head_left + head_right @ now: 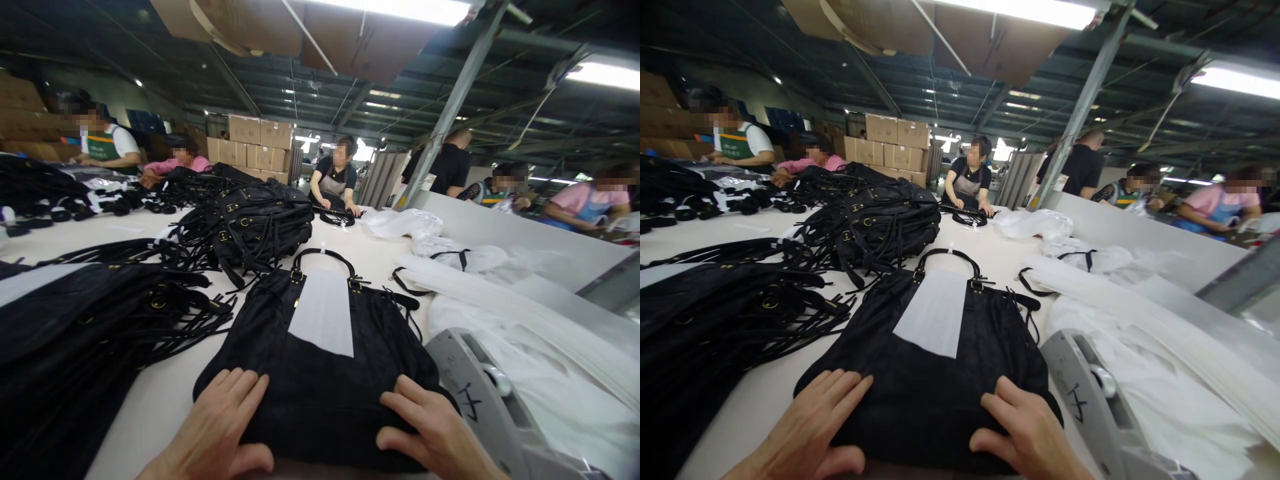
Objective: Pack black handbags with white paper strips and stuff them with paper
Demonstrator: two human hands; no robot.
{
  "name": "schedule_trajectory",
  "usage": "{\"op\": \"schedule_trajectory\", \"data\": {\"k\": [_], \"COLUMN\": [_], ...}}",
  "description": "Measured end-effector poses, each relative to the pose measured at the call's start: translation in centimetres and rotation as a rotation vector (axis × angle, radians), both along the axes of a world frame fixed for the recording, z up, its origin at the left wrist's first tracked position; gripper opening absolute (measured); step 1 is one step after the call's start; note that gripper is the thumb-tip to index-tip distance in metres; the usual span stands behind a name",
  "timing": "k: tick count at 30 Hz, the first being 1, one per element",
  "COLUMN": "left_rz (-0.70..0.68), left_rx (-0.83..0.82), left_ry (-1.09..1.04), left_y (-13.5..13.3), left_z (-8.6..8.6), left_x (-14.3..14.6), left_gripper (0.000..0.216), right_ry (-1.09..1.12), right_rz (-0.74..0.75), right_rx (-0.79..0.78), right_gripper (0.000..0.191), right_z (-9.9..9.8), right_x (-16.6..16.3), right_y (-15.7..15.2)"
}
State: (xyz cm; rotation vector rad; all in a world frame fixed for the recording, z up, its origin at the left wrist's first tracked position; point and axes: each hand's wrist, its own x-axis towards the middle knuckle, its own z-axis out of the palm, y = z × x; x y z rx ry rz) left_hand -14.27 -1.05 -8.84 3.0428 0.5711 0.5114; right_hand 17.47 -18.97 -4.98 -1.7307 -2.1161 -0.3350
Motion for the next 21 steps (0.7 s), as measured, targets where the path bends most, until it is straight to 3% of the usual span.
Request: {"op": "schedule_trajectory", "data": {"k": [3, 7, 10, 13, 18, 21], "left_rz": [0.027, 0.028, 0.009, -0.025, 0.042, 0.077], "left_rx": [-0.023, -0.059, -0.142, -0.21, -0.161, -0.144], "left_ry": [0.046, 0.167, 0.189, 0.195, 0.231, 0.248], "left_y": [0.9, 2.6, 4.7, 7.2, 10.1, 9.6], "left_z": [2.6, 6.8, 8.2, 7.0, 3.2, 3.6], "left_x": [1.1, 3.3, 5.1, 7.0, 9.1, 9.3], "left_gripper": [0.074, 0.046, 0.044, 0.044, 0.039, 0.034], "right_ry": [0.089, 0.197, 0.229, 0.096, -0.235, -0.298], "right_rz": [-0.031, -0.071, -0.082, -0.167, -0.254, -0.246], "right_rx": [-0.088, -0.133, -0.2, -0.246, -0.066, 0.029], "right_gripper": [0.036, 0.039, 0.04, 0.038, 0.05, 0.053], "right_z": [1.3, 2.8, 3.3, 1.5, -4.4, -5.6], "right_x": [0.5, 1.8, 3.1, 4.3, 5.4, 5.5], "right_y": [0.7, 2.1, 3.9, 6.4, 9.2, 9.3]}}
